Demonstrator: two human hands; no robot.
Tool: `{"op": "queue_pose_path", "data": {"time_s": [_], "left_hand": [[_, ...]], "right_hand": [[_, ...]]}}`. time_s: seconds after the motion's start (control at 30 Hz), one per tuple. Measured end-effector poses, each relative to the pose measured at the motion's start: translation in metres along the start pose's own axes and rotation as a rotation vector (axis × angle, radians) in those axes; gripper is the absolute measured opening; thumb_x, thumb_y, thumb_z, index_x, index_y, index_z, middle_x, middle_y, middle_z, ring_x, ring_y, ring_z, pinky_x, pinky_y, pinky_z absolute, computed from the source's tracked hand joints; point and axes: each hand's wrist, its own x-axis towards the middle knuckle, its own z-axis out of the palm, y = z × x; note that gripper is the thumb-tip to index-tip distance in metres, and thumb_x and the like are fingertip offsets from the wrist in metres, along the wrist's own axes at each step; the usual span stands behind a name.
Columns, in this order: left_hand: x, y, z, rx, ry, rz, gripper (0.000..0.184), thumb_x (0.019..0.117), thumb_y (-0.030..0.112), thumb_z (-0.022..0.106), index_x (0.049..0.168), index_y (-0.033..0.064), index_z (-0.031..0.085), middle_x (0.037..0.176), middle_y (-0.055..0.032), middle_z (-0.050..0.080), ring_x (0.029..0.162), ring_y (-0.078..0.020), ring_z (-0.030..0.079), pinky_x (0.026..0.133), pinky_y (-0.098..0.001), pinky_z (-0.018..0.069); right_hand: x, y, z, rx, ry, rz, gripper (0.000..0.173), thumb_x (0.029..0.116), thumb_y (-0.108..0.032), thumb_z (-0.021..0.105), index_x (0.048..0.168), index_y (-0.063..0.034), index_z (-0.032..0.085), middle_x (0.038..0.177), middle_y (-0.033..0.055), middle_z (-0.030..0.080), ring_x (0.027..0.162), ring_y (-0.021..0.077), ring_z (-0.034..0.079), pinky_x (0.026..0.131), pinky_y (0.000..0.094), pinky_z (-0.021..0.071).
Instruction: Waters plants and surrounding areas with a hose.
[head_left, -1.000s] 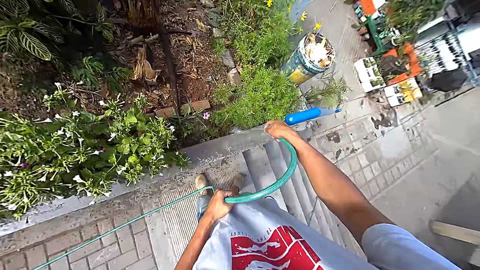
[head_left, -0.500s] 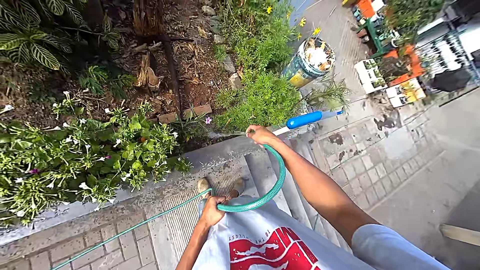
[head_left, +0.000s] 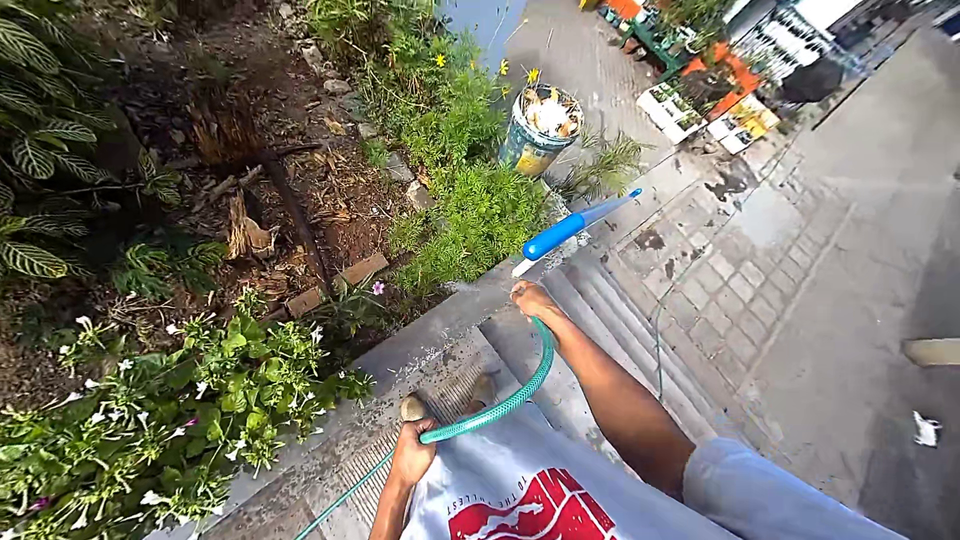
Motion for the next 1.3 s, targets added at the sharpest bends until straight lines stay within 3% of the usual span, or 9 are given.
{"op": "queue_pose_path", "data": {"time_s": [0.3, 0.47, 0.63, 0.77, 0.9, 1.2, 1.3], "left_hand": [[0.028, 0.011, -0.001, 0.174, -0.116, 0.0, 0.025, 0.0793, 0.016, 0.063, 0.059, 0.0161, 0.049, 0.054, 0.0092, 0.042, 0.051, -0.004, 0.043, 0.051, -0.0294, 0.0367], [0.032, 0.019, 0.002, 0.173, -0.135, 0.013, 0.024, 0.0779, 0.014, 0.064, 0.059, 0.017, 0.049, 0.054, 0.0098, 0.043, 0.051, -0.0028, 0.043, 0.051, -0.028, 0.0371], [0.032, 0.02, 0.006, 0.206, -0.158, -0.016, 0.025, 0.0793, 0.017, 0.065, 0.06, 0.0171, 0.05, 0.054, 0.0088, 0.043, 0.051, -0.005, 0.044, 0.052, -0.0304, 0.0379], [0.026, 0.019, 0.015, 0.224, -0.179, -0.013, 0.027, 0.0817, 0.019, 0.066, 0.06, 0.0144, 0.051, 0.055, 0.0064, 0.046, 0.053, -0.0072, 0.046, 0.053, -0.0328, 0.0394], [0.023, 0.017, 0.019, 0.184, -0.187, -0.009, 0.025, 0.0801, 0.015, 0.067, 0.06, 0.0138, 0.051, 0.054, 0.0073, 0.045, 0.051, -0.0046, 0.045, 0.052, -0.0296, 0.0379], [0.015, 0.016, 0.016, 0.106, -0.125, -0.021, 0.025, 0.0783, 0.012, 0.067, 0.06, 0.0174, 0.05, 0.054, 0.011, 0.044, 0.05, -0.0011, 0.043, 0.05, -0.0259, 0.0365], [0.015, 0.017, 0.014, 0.125, -0.119, -0.041, 0.025, 0.0775, 0.012, 0.068, 0.06, 0.0172, 0.051, 0.054, 0.0107, 0.044, 0.05, -0.0015, 0.043, 0.05, -0.0263, 0.0371]], "right_hand": [[-0.006, 0.075, -0.02, 0.273, 0.236, 0.135, 0.038, 0.1102, -0.027, 0.047, 0.144, -0.0119, 0.054, 0.105, 0.0221, 0.066, 0.075, 0.0288, 0.065, 0.071, 0.0443, 0.0559], [-0.007, 0.089, -0.007, 0.29, 0.118, 0.124, 0.037, 0.1102, -0.03, 0.049, 0.143, -0.0135, 0.054, 0.096, 0.0166, 0.064, 0.066, 0.0212, 0.06, 0.063, 0.0373, 0.0532], [-0.004, 0.096, -0.004, 0.341, 0.122, 0.149, 0.036, 0.1105, -0.03, 0.048, 0.143, -0.0145, 0.055, 0.09, 0.0128, 0.063, 0.061, 0.0167, 0.057, 0.058, 0.0326, 0.0511], [-0.003, 0.101, -0.012, 0.349, 0.121, 0.131, 0.037, 0.1108, -0.028, 0.048, 0.143, -0.0114, 0.053, 0.093, 0.0159, 0.063, 0.063, 0.0194, 0.058, 0.061, 0.0352, 0.0523], [0.004, 0.1, -0.014, 0.34, 0.126, 0.135, 0.036, 0.1106, -0.029, 0.048, 0.142, -0.0119, 0.054, 0.088, 0.0129, 0.062, 0.058, 0.016, 0.056, 0.057, 0.0318, 0.0506], [0.004, 0.077, 0.001, 0.292, 0.022, 0.091, 0.036, 0.1103, -0.028, 0.049, 0.142, -0.0131, 0.054, 0.089, 0.012, 0.062, 0.059, 0.015, 0.055, 0.057, 0.0308, 0.0497], [0.003, 0.078, -0.001, 0.31, 0.061, 0.119, 0.035, 0.1102, -0.028, 0.048, 0.141, -0.0127, 0.055, 0.09, 0.0122, 0.062, 0.061, 0.0159, 0.057, 0.059, 0.0316, 0.0508]]}}
